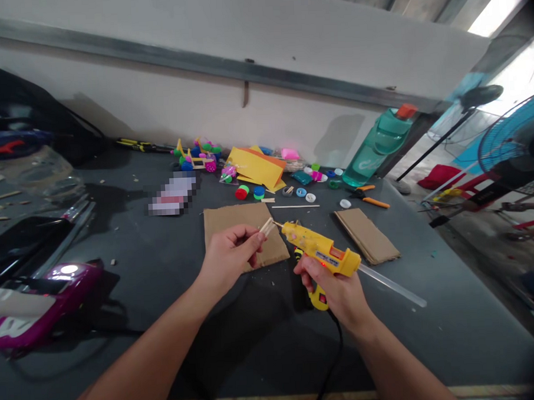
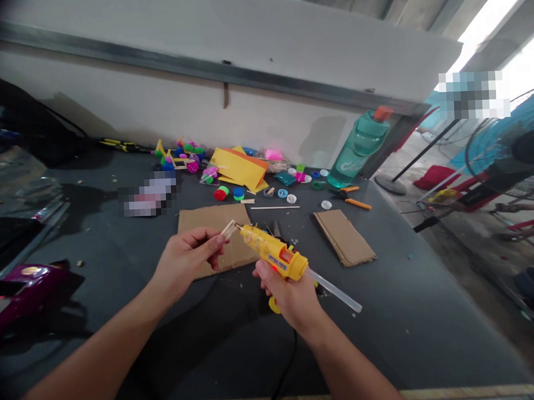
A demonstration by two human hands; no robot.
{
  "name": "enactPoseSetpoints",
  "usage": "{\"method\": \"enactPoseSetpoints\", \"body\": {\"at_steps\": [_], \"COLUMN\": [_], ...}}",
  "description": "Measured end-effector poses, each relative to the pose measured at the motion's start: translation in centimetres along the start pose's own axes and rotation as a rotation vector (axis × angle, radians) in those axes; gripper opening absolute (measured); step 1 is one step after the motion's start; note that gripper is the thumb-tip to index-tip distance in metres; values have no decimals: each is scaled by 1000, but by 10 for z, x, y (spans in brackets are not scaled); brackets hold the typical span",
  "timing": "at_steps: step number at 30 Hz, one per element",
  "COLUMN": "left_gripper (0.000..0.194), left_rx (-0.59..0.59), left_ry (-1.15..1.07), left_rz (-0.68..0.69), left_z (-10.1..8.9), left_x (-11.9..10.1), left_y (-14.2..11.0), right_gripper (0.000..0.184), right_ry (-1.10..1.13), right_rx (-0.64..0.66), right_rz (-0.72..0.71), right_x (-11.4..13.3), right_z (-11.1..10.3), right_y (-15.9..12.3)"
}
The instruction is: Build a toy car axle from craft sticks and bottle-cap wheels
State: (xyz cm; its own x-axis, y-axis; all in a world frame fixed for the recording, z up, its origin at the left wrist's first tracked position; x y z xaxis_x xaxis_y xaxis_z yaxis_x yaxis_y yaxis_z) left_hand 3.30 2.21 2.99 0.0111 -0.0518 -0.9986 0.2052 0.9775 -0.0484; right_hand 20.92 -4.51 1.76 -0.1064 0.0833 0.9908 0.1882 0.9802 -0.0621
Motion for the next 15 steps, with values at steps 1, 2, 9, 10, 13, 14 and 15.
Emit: {"method": "enactPoseSetpoints", "body": {"at_steps": [1,2,9,10,13,14,15], "left_gripper": [17,17,17,17,16,16,16], "left_rx": [0,0,-18,-19,-22,-21,-20], "left_ry": [9,21,79,75,59,56,56], "left_rz": [0,0,-23,-25,-22,-19,-16], "left_z": [0,0,0,0,0,0,0], "left_x": [-1,-1,-4,-4,-2,-2,-1], "left_y": [0,-1,-2,-2,-1,-1,0], "right_gripper": [30,31,30,30,29,29,30], "right_ry": [-7,-14,5,3,-23,-32,-40], "right_rx": [0,-3,-76,-87,-82,-80,-76], "right_rz": [-10,-18,-82,-89,-99,-104,-108], "right_x": [0,-1,3,3,4,4,5], "right_z": [0,0,0,-1,0,0,0], "right_y": [0,0,1,1,2,2,2]}}
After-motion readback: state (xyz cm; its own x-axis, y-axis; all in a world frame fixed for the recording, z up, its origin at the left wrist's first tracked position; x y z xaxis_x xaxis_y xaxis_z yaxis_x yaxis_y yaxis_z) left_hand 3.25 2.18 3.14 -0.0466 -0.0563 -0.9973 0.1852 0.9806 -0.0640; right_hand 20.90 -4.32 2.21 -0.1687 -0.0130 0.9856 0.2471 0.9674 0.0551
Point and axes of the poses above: each hand's wrist, its own y-axis towards the middle knuckle, its own z-axis out of the palm, x = y × z, the point moved 9 cm from there along y, towards the middle knuckle, and after that the axes turned 1 degree about -z, right-handed, at the moved point
